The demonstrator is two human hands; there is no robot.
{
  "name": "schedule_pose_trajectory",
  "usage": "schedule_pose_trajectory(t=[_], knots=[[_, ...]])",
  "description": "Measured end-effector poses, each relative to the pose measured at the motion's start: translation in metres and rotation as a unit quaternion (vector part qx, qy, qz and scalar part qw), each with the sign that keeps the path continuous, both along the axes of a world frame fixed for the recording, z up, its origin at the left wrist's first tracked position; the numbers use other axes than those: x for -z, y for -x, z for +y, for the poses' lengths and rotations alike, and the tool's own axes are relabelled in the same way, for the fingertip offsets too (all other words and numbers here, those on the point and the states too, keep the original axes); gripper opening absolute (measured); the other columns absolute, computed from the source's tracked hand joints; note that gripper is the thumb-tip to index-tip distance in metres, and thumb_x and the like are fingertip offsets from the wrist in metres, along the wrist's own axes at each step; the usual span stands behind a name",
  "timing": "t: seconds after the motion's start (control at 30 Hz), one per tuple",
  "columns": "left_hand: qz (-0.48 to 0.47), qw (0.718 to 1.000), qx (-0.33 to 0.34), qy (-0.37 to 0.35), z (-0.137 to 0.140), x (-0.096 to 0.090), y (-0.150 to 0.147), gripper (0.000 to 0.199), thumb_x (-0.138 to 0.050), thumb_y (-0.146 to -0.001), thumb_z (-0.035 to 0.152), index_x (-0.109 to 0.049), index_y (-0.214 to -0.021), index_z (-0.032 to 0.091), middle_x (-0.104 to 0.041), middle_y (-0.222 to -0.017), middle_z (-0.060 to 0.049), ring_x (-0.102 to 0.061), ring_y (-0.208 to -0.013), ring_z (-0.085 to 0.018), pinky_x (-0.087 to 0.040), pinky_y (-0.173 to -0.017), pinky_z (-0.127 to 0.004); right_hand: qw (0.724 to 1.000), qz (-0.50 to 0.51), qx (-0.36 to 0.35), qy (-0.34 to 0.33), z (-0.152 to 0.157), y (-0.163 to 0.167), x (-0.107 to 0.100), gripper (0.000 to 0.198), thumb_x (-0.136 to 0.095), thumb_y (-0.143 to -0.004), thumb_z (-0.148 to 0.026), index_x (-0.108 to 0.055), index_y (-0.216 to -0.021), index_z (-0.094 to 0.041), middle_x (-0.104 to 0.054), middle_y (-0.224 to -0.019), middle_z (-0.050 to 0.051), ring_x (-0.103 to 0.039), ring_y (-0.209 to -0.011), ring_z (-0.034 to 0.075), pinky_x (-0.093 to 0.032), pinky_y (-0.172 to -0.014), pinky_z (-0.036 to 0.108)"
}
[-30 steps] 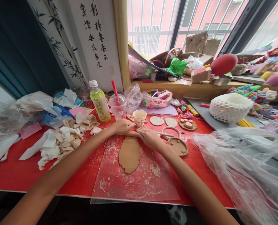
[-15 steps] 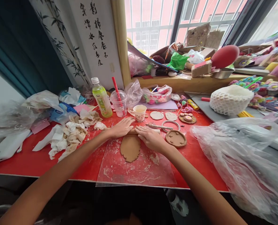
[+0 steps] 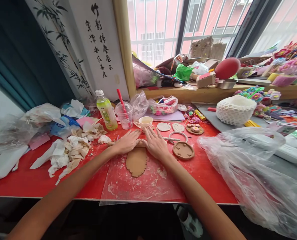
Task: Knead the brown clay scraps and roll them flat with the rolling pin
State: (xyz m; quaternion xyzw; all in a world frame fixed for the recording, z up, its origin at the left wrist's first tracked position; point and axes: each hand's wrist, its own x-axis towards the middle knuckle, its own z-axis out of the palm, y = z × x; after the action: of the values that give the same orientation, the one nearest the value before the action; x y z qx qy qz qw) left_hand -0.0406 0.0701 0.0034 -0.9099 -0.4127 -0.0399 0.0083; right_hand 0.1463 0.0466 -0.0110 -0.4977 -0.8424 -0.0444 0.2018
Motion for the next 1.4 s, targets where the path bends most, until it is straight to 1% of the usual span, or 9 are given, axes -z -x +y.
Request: schedule_pose_trajectory(t=[0.2,0.33,0.43,0.53,0.67,0.9,1.03,1.2,1.4], knots=[[-0.047,0.998,0.039,-0.030,-0.032,0.005,0.007,0.056,-0.021,-0.096,0.041,-0.031,-0.139,0.006,-0.029,-0.147,-0.015,-0.019,-0.139,-0.022,-0.016,-0.114,-0.041,0.995,-0.079,-0.040,-0.049,-0.029,-0.006,0.008,0.063,-0.024,-0.095,-0.045,-0.020,-0.143,-0.004,-0.018,-0.149,0.014,-0.013,-0.139,0.023,-0.015,-0.114,0.046],[-0.089,0.988,0.088,0.091,-0.078,-0.009,0.024,0.055,-0.031,-0.094,0.037,-0.021,-0.143,0.014,-0.022,-0.150,-0.010,-0.019,-0.139,-0.019,-0.022,-0.113,-0.038,0.992,-0.084,-0.090,-0.006,-0.079,-0.017,0.005,0.061,-0.026,-0.095,-0.044,-0.021,-0.143,-0.006,-0.020,-0.149,0.013,-0.012,-0.139,0.022,-0.024,-0.112,0.043],[-0.115,0.973,0.083,0.179,-0.085,-0.019,0.035,0.052,-0.027,-0.096,0.035,-0.018,-0.144,0.019,-0.023,-0.150,-0.007,-0.024,-0.137,-0.015,-0.028,-0.111,-0.033,0.988,-0.077,-0.122,0.060,-0.095,-0.023,-0.008,0.059,-0.024,-0.095,-0.044,-0.025,-0.143,-0.009,-0.025,-0.147,0.012,-0.017,-0.138,0.022,-0.027,-0.110,0.044],[-0.130,0.983,0.036,0.122,-0.064,-0.019,0.037,0.049,-0.021,-0.096,0.031,-0.018,-0.143,0.018,-0.025,-0.149,-0.008,-0.023,-0.138,-0.016,-0.026,-0.112,-0.036,0.986,-0.053,-0.114,0.112,-0.081,-0.022,-0.021,0.057,-0.019,-0.096,-0.043,-0.026,-0.143,-0.011,-0.029,-0.146,0.009,-0.025,-0.136,0.019,-0.031,-0.109,0.040],[-0.074,0.997,-0.007,-0.005,-0.036,-0.006,0.029,0.052,-0.025,-0.096,0.034,-0.028,-0.139,0.006,-0.026,-0.148,-0.016,-0.016,-0.140,-0.022,-0.019,-0.114,-0.043,0.996,-0.065,-0.046,0.044,-0.051,-0.013,-0.019,0.063,-0.021,-0.095,-0.046,-0.026,-0.141,-0.003,-0.025,-0.147,0.015,-0.019,-0.138,0.023,-0.021,-0.113,0.044],[-0.034,0.996,0.043,-0.074,-0.059,0.005,0.031,0.049,-0.025,-0.096,0.039,-0.035,-0.136,0.012,-0.035,-0.144,-0.012,-0.025,-0.137,-0.023,-0.022,-0.112,-0.044,0.991,-0.106,-0.075,-0.043,-0.074,-0.014,0.005,0.066,-0.033,-0.092,-0.049,-0.030,-0.140,-0.004,-0.029,-0.146,0.015,-0.020,-0.137,0.025,-0.024,-0.111,0.046],[-0.095,0.986,0.027,-0.131,-0.044,0.001,0.028,0.039,-0.029,-0.096,0.034,-0.050,-0.120,0.012,-0.052,-0.129,-0.011,-0.040,-0.127,-0.022,-0.030,-0.107,-0.040,0.991,-0.088,-0.073,-0.075,-0.054,-0.017,0.005,0.058,-0.035,-0.093,-0.044,-0.035,-0.138,-0.007,-0.027,-0.147,0.015,-0.017,-0.138,0.024,-0.022,-0.112,0.047],[-0.154,0.983,0.051,-0.081,-0.021,-0.010,0.028,0.031,-0.038,-0.093,0.038,-0.058,-0.103,0.017,-0.062,-0.102,-0.006,-0.053,-0.103,-0.018,-0.041,-0.091,-0.033,0.996,-0.052,-0.046,-0.059,-0.019,-0.011,0.000,0.048,-0.032,-0.095,-0.032,-0.041,-0.135,-0.007,-0.023,-0.148,0.016,-0.016,-0.138,0.024,-0.026,-0.110,0.045],[-0.116,0.989,0.070,-0.053,-0.033,-0.005,0.030,0.032,-0.047,-0.088,0.043,-0.059,-0.104,0.017,-0.062,-0.098,-0.005,-0.050,-0.097,-0.020,-0.039,-0.087,-0.035,0.992,-0.068,-0.092,-0.062,-0.023,-0.012,0.003,0.054,-0.038,-0.091,-0.048,-0.050,-0.128,-0.010,-0.028,-0.147,0.015,-0.019,-0.138,0.024,-0.023,-0.112,0.045]])
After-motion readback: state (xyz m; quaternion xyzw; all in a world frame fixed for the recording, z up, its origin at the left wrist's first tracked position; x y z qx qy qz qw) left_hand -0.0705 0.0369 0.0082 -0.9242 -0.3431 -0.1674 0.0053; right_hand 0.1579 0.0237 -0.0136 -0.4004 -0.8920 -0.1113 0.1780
